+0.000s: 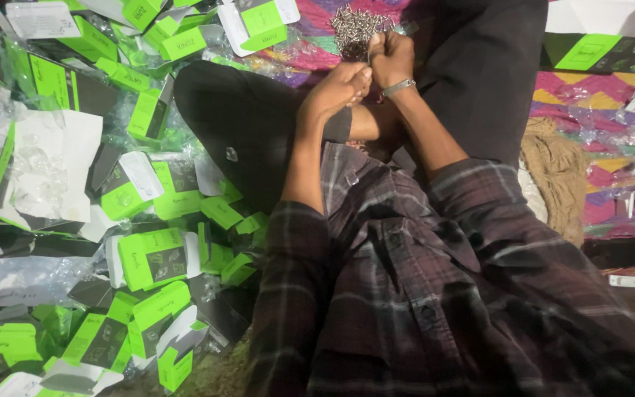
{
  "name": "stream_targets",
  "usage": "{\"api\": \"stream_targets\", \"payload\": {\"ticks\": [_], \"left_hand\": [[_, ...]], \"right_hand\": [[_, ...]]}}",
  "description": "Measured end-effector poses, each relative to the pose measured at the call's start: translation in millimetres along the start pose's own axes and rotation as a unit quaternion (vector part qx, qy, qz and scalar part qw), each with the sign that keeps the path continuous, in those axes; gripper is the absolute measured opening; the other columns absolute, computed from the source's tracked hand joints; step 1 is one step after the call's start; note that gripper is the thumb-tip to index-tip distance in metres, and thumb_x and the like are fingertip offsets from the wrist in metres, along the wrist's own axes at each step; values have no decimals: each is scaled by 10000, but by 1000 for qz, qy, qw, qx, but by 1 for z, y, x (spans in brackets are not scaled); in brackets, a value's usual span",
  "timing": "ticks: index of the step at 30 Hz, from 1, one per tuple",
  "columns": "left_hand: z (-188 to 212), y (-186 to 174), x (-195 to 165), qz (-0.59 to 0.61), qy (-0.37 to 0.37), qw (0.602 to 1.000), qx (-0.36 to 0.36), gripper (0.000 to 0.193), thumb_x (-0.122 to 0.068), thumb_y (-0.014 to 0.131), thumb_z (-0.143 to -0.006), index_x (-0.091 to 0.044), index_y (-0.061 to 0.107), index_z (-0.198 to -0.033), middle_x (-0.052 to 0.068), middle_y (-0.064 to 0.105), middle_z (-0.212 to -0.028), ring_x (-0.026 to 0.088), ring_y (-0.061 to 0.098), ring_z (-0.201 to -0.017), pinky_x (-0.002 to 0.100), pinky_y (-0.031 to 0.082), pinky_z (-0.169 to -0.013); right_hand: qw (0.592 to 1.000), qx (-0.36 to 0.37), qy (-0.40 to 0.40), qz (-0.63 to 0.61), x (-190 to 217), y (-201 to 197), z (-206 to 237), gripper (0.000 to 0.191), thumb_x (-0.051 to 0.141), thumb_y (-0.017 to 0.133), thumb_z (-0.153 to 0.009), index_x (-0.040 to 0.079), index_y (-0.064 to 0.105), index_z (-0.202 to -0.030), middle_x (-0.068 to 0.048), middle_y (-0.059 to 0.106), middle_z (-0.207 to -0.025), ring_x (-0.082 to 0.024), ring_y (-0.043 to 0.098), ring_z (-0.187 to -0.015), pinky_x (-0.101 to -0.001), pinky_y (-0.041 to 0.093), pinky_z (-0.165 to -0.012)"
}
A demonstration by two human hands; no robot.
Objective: The person sits cross-legged on the floor and sorts small metal screws from a pile, picking them one at a time and placing them into a separate pile on the mat. They occasionally shift their position and move packaging aside while continuing to pick through the screws.
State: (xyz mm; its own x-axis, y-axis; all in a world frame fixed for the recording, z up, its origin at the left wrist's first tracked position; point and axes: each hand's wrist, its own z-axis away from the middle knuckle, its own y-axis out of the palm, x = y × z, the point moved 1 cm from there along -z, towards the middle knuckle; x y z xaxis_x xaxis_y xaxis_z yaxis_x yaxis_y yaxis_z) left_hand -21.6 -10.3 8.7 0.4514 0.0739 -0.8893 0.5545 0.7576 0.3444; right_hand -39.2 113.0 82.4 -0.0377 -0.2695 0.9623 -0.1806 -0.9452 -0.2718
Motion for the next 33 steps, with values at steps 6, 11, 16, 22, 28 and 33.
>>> {"api": "stream_targets", "payload": {"ticks": [6,11,16,22,28,33], "left_hand": [[2,-4,-5,-11,106,985,-134,204,-147,580,-1054,21,695,-1040,51,705,-812,98,607,-678,239,490,-622],[-2,-7,-5,44,92,961,-257,241,-112,604,-1031,56,723,-1157,88,776,-916,108,680,-731,237,521,-635],[-3,-6,-5,22,138,943,-301,226,-58,584,-1023,75,710,-1156,94,761,-897,119,701,-732,246,523,-631],[-3,-2,-5,-73,167,936,-302,253,-17,548,-999,65,687,-1194,76,742,-826,112,698,-696,246,569,-637],[-3,5,-4,-152,177,920,-315,141,-11,565,-1005,66,683,-1008,77,695,-742,112,666,-642,260,540,-586],[-1,6,-2,-269,207,860,-380,121,-27,613,-994,40,700,-946,67,743,-742,94,719,-650,255,562,-612]], "right_hand": [[983,73,113,-126,7,-14,-1,198,179,717,-1006,53,711,-853,38,641,-703,-60,542,-606,-257,437,-528],[949,77,237,-192,8,-16,3,293,257,702,-1040,47,680,-836,-3,618,-666,-103,525,-531,-264,400,-475],[952,150,145,-224,5,-9,6,75,81,730,-976,13,737,-946,7,746,-843,-59,674,-726,-217,558,-655],[973,150,41,-171,8,-10,4,50,17,760,-970,-24,766,-998,-16,756,-866,-50,654,-747,-215,540,-670],[970,193,20,-149,6,-9,1,74,32,743,-995,-35,760,-1022,-29,755,-894,-53,673,-781,-218,552,-692],[938,209,141,-239,2,-7,4,115,83,698,-1018,-23,735,-995,-38,737,-815,-86,654,-666,-228,529,-614]]}}
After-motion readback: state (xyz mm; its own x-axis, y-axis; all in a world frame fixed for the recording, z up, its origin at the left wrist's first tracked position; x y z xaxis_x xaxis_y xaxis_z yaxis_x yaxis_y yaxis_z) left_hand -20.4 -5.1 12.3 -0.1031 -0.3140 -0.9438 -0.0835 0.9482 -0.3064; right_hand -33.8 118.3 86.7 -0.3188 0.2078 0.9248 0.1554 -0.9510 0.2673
